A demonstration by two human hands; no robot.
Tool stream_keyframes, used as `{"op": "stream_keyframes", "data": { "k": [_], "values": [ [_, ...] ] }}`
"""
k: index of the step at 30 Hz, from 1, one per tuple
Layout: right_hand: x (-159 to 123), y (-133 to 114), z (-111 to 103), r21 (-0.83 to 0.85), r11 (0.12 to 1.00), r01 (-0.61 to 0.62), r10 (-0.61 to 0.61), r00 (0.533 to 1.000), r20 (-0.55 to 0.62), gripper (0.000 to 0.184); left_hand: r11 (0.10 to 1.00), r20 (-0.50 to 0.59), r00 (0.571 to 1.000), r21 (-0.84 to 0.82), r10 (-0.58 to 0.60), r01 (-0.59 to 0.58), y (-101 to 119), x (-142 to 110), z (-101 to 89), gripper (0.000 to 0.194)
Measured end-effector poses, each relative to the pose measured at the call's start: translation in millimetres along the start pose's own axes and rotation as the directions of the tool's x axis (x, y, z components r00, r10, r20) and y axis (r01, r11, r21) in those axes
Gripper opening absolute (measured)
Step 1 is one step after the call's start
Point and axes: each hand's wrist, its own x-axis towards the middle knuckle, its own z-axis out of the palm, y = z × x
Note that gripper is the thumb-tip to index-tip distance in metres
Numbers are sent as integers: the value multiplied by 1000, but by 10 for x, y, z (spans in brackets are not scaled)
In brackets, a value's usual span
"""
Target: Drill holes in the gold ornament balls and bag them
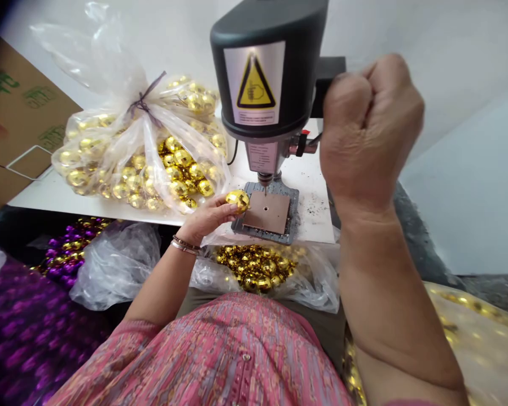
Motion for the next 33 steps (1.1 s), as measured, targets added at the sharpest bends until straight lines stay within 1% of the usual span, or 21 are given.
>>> {"op": "stream_keyframes", "data": {
  "k": [2,3,5,9,11,13,16,20,22,25,27,30,31,33],
  "values": [
    [57,-49,-11,-39,997,-65,67,997,44,30,992,-2,996,-95,-84,84,-32,85,99,36],
    [75,-66,-13,-46,994,-95,97,994,55,31,989,-11,994,-109,-105,103,-33,122,138,34],
    [88,-86,-11,-34,992,-118,120,990,72,33,992,-43,994,-76,-101,97,-5,179,200,30],
    [66,-128,1,29,988,-150,147,986,75,34,991,-106,993,117,-59,71,89,252,289,28],
    [58,-159,3,50,983,-174,170,982,82,34,971,-131,990,225,-47,76,111,285,324,31],
    [59,-184,1,61,979,-192,186,978,92,35,942,-150,989,330,-11,61,115,316,356,33],
    [67,-197,-9,72,979,-190,183,979,91,36,890,-161,986,453,37,41,120,353,407,38],
    [57,-199,-25,78,978,-194,185,977,101,35,829,-156,987,556,38,56,150,388,500,55],
    [49,-205,-26,84,976,-200,190,975,115,35,779,-131,988,627,78,21,159,408,552,59],
    [48,-218,-20,82,979,-188,178,977,118,36,703,-97,980,709,171,-52,151,441,614,67],
    [46,-223,-20,76,979,-187,178,977,117,39,690,-91,979,721,182,-62,131,458,631,72],
    [0,-197,-40,94,981,-168,156,981,115,39,706,-81,985,706,154,-52,87,474,623,72],
    [-33,-176,-51,105,984,-146,134,985,110,37,717,-78,985,695,151,-55,72,476,616,72],
    [-125,-122,-76,138,989,-53,43,997,71,30,739,-71,985,670,155,-69,45,476,607,69]
  ]
}}
